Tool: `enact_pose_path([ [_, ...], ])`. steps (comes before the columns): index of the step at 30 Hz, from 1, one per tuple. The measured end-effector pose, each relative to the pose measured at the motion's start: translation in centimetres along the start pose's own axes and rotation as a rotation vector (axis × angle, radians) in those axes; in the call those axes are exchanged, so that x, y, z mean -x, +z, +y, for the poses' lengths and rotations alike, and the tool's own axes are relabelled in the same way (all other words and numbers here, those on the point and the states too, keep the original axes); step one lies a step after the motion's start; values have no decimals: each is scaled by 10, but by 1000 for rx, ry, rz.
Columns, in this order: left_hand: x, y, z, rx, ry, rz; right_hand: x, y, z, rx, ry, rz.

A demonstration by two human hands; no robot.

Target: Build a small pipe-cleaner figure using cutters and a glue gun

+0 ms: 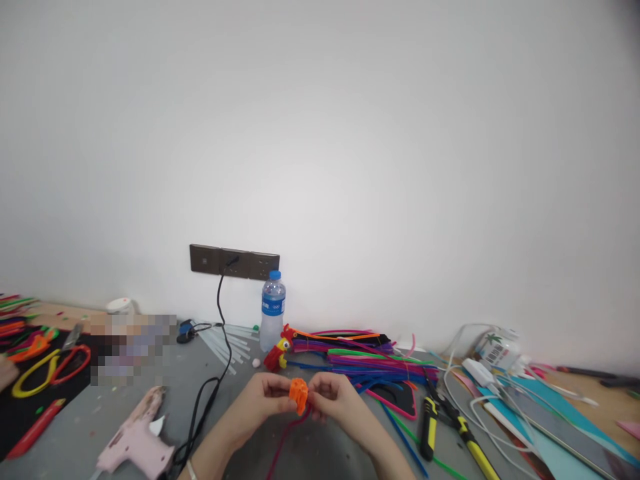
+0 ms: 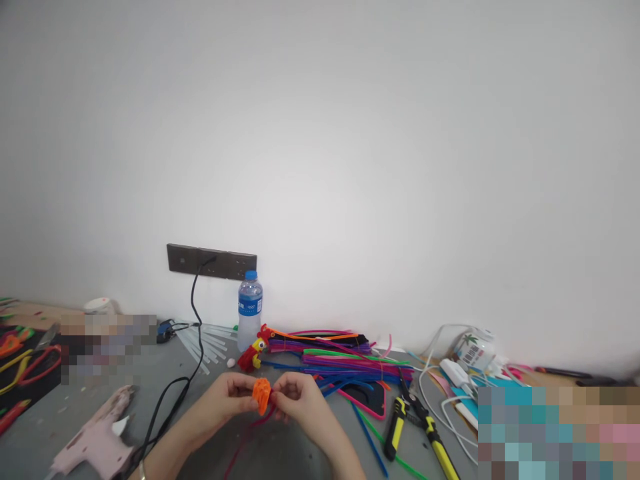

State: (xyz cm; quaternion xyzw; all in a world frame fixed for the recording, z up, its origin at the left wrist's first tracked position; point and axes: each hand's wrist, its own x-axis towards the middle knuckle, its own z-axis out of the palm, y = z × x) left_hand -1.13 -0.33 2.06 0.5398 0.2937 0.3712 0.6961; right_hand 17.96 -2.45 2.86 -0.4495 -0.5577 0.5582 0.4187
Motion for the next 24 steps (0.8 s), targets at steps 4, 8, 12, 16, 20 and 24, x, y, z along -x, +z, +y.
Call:
enact_pose_path([
  [4, 0, 4, 4, 63, 50, -25, -3, 3, 1, -69, -16, 34],
  [8, -2, 5, 3, 106, 82, 25, -6, 8, 5, -123, -10, 61],
  [12, -9, 0, -3, 154, 99, 103, -11, 14, 12, -176, 10, 97],
  [16, -13, -4, -9, 154, 140, 143, -15, 23, 13, -262, -2, 191],
  [20, -8, 0, -5, 207, 139, 124, -13, 24, 6, -247, -74, 221],
  [24, -1, 3, 3, 179, 91, 72, -6, 13, -1, -101, -70, 129],
])
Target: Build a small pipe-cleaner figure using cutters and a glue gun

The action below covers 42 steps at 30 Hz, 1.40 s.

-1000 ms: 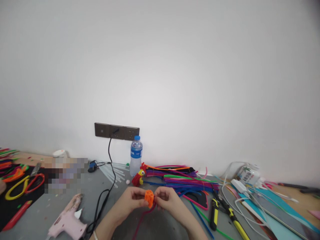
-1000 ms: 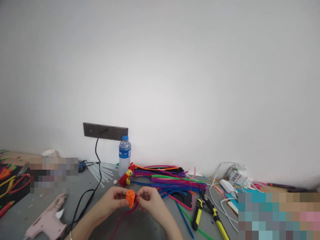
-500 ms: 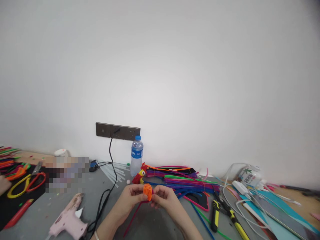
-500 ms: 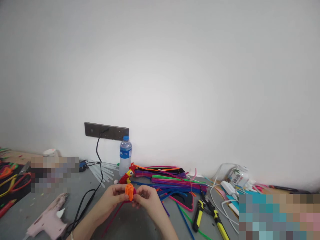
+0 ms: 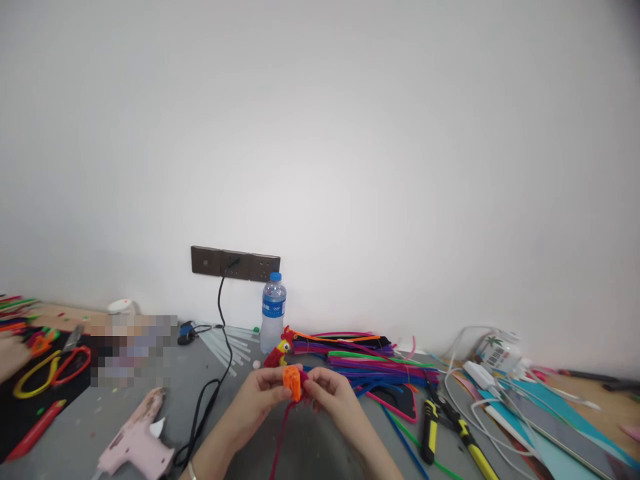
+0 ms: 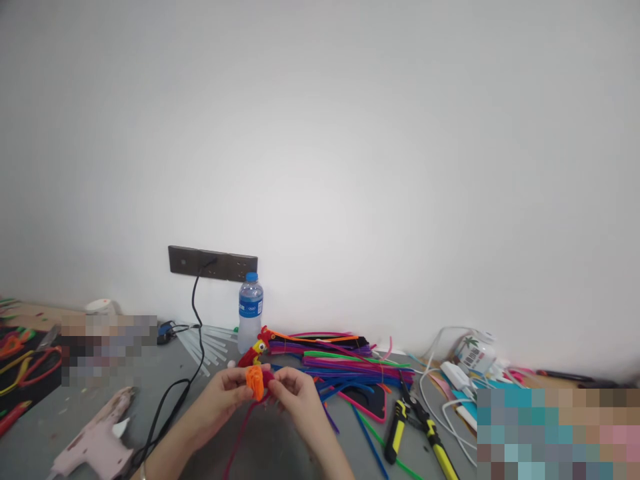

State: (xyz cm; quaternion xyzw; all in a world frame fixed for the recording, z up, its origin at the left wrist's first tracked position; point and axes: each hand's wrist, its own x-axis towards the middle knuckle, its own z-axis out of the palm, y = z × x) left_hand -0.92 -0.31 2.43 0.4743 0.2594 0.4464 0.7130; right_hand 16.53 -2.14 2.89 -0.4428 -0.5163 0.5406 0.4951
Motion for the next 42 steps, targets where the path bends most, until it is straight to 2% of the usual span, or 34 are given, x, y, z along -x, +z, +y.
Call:
enact_pose_path([
  [6, 2, -3, 1, -140, -62, -57, 2, -11, 1, 114, 4, -72],
  [9, 1, -2, 0, -120, -60, -50, 0, -9, 4, 111, 8, -42],
  [19, -2, 5, 0, -23, 39, -1, -2, 3, 10, -104, 98, -27],
  [23, -3, 2, -4, -13, 40, -5, -3, 5, 11, -149, 58, 38],
  [26, -3, 2, -5, -31, 33, -10, -4, 2, 11, -131, 21, 62],
  [33, -2, 1, -5, -128, -4, -62, -1, -12, 8, 68, 62, -37],
  [42, -7, -2, -14, -65, 77, -26, -5, -2, 15, -51, 91, 0],
])
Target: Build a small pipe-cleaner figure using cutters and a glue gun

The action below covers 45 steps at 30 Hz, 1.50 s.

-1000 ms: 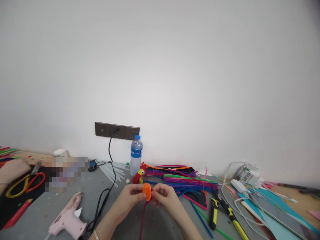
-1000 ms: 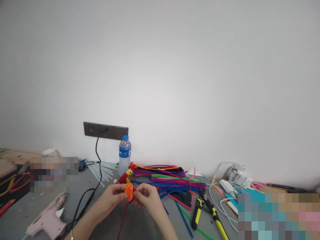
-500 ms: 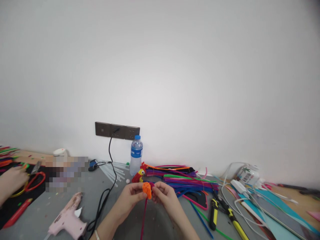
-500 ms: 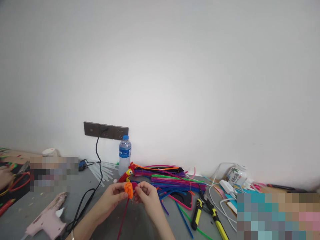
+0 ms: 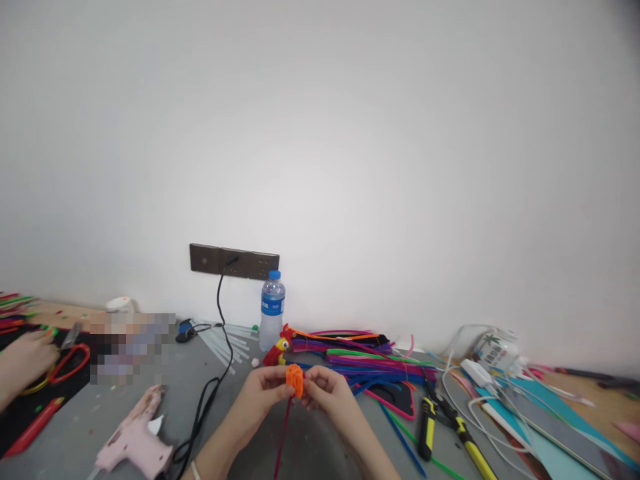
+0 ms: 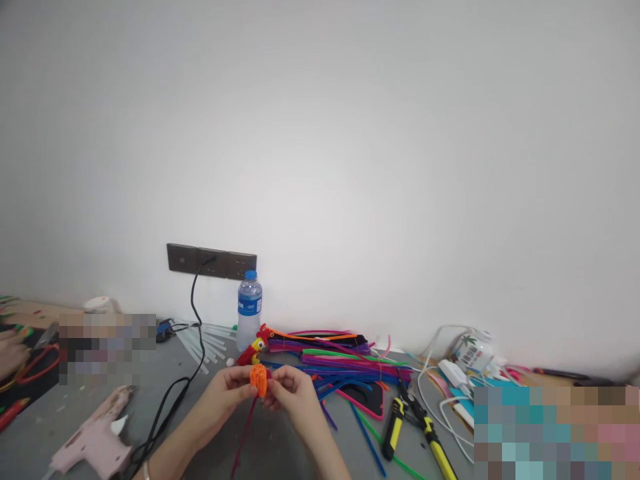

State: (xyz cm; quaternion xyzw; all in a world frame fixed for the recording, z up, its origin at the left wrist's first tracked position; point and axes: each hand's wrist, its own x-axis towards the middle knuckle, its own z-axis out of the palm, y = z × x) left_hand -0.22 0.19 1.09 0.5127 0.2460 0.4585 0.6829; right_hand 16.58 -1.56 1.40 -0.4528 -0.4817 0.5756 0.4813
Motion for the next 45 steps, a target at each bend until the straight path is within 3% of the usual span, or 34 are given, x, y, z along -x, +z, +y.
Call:
enact_pose_path([
  [10, 0, 0, 3, -12, 16, 65, 2, 8, -2, -150, -15, 22],
  [19, 3, -1, 6, -85, -26, 53, 3, 4, -8, -96, -99, 58],
  [27, -4, -12, 3, -272, 98, 263, 11, -12, -22, -306, 16, 104],
  [32, -7, -11, -3, -420, 203, 311, 12, -2, -21, -412, 97, 62],
  [38, -6, -5, -3, -429, 292, 373, 11, 9, -12, -458, 149, 27],
  [45, -2, -1, 5, -558, 296, 380, 11, 22, -10, -437, 135, -6],
])
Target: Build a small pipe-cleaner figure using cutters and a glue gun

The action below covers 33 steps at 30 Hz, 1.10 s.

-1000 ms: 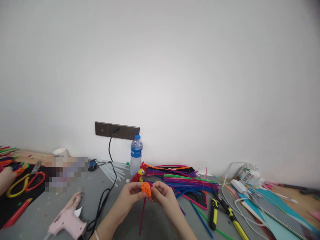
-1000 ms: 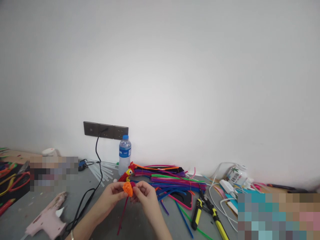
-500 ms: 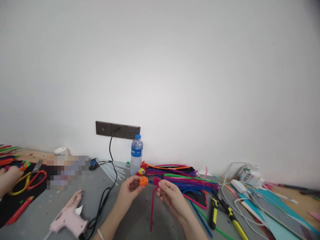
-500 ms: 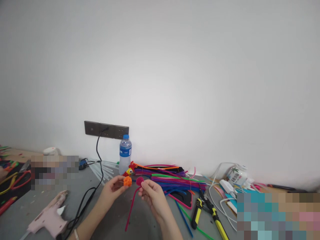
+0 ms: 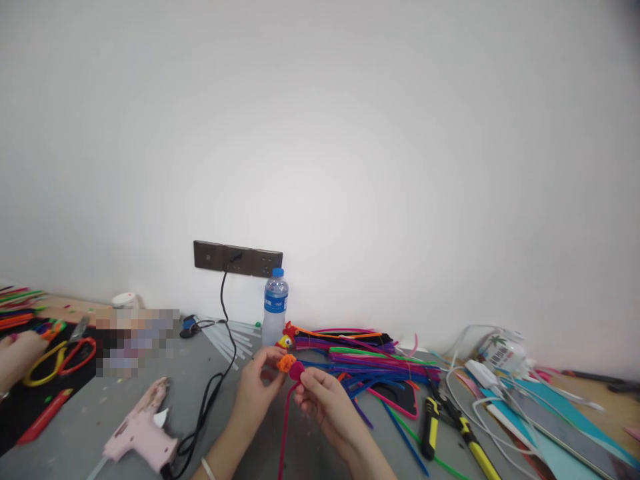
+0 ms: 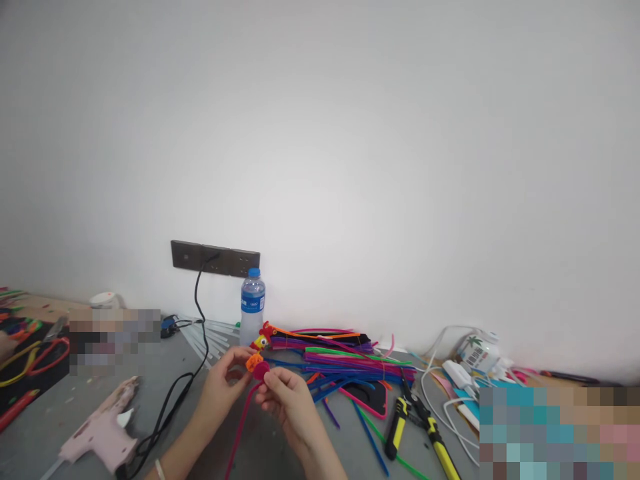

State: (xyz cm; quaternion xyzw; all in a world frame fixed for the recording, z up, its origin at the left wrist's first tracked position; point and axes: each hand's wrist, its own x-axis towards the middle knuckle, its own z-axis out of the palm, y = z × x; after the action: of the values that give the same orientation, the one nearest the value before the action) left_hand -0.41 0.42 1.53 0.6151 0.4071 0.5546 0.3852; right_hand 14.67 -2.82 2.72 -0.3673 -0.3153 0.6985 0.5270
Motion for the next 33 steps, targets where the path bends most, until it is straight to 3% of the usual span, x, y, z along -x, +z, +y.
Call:
enact_pose_path([
  [13, 2, 1, 4, -76, 79, 8, -5, -1, 7, 45, -54, 69],
  [33, 1, 0, 4, -57, 119, 19, -5, 2, 7, 126, -75, 44],
])
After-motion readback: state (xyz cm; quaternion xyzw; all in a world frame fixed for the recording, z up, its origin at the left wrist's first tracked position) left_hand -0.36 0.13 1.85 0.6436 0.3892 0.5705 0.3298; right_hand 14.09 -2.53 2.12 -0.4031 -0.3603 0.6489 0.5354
